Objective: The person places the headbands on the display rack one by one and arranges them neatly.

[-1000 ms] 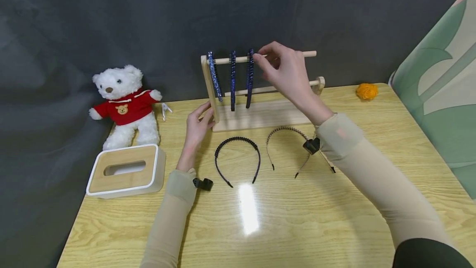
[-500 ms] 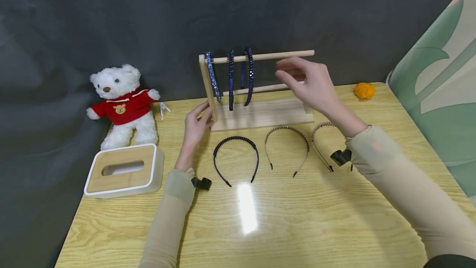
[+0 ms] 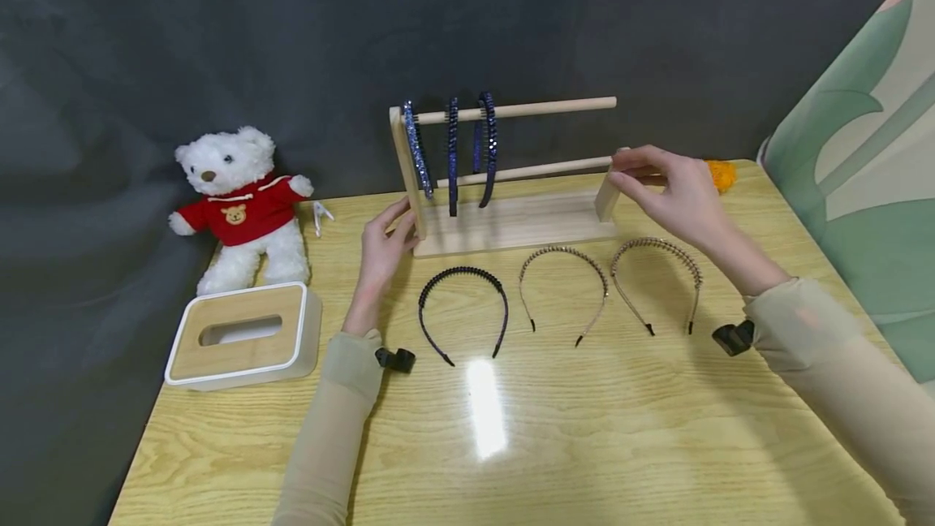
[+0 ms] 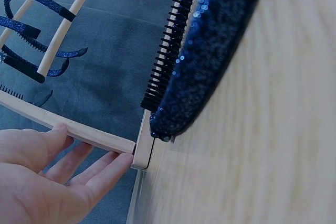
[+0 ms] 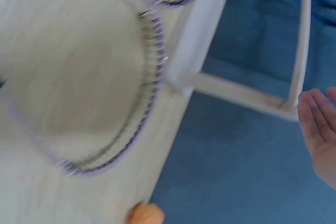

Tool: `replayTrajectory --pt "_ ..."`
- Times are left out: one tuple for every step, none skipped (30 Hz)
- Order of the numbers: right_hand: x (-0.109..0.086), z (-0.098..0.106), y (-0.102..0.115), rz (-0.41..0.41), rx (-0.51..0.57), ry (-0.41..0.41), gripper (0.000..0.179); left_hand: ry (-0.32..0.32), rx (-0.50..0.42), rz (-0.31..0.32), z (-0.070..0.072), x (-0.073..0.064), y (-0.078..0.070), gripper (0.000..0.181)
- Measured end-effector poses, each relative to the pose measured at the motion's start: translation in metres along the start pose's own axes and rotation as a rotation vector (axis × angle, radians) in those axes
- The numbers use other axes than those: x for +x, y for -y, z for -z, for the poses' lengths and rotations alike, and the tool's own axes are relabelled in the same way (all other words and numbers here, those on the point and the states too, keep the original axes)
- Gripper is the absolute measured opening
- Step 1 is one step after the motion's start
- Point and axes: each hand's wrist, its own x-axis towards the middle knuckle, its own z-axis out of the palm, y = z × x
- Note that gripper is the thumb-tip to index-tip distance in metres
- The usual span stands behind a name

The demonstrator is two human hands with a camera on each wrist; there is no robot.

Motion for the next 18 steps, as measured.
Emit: replayTrajectory --pt "-0.003 0.002 -0.005 -0.012 -0.006 0.006 0.029 0.001 0.001 0.0 0.0 0.0 0.0 0.042" --pt "-0.006 0.003 -0.01 -0.025 -0.013 0.013 0.029 0.002 -0.001 0.0 0.0 0.0 0.001 0.042" --pt "-0.008 0.005 -0.016 -0.037 -0.021 0.022 0.03 0.002 -0.002 0.001 0.0 0.0 0.001 0.042" --pt "-0.011 0.006 -0.021 -0.052 -0.027 0.033 0.031 0.002 -0.003 0.0 0.0 0.0 0.001 0.042" --pt "-0.014 0.008 -0.026 -0.064 -0.028 0.045 0.032 0.003 -0.003 0.002 0.0 0.0 0.001 0.042" --pt "-0.016 0.009 -0.032 -0.076 -0.032 0.056 0.034 0.003 -0.003 0.002 0.0 0.001 0.001 0.042" --pt "-0.019 0.01 -0.037 -0.084 -0.039 0.068 0.035 0.003 -0.004 0.002 0.0 0.0 0.001 0.042" --pt "-0.022 0.011 -0.041 -0.092 -0.042 0.079 0.036 0.003 -0.005 0.002 0.0 0.0 0.001 0.042" --pt "-0.025 0.012 -0.046 -0.102 -0.048 0.09 0.037 0.003 -0.002 0.004 0.0 0.0 0.001 0.042" --pt "-0.027 0.013 -0.049 -0.11 -0.055 0.1 0.038 0.004 -0.001 0.005 0.0 0.0 0.001 0.042" --pt "-0.03 0.013 -0.053 -0.117 -0.061 0.111 0.039 0.003 0.001 0.005 0.0 0.001 0.001 0.042" --pt "-0.033 0.013 -0.057 -0.122 -0.076 0.121 0.04 0.002 0.002 0.004 0.0 0.001 0.001 0.042" --pt "-0.035 0.014 -0.06 -0.123 -0.091 0.131 0.04 0.002 0.002 0.005 0.0 0.001 0.001 0.042" --pt "-0.038 0.014 -0.063 -0.126 -0.105 0.141 0.041 0.002 0.003 0.004 0.0 0.001 0.001 0.042" --pt "-0.04 0.014 -0.067 -0.128 -0.122 0.149 0.041 0.002 0.002 0.003 0.0 0.001 0.001 0.042" --pt "-0.042 0.014 -0.07 -0.13 -0.133 0.156 0.041 0.001 0.002 0.002 0.0 0.001 0.001 0.042" --pt "-0.044 0.015 -0.073 -0.13 -0.146 0.162 0.041 0.002 0.002 0.001 0.0 0.001 0.001 0.042" --pt "-0.045 0.015 -0.076 -0.129 -0.163 0.165 0.041 0.004 0.002 0.001 0.0 0.001 0.0 0.042"
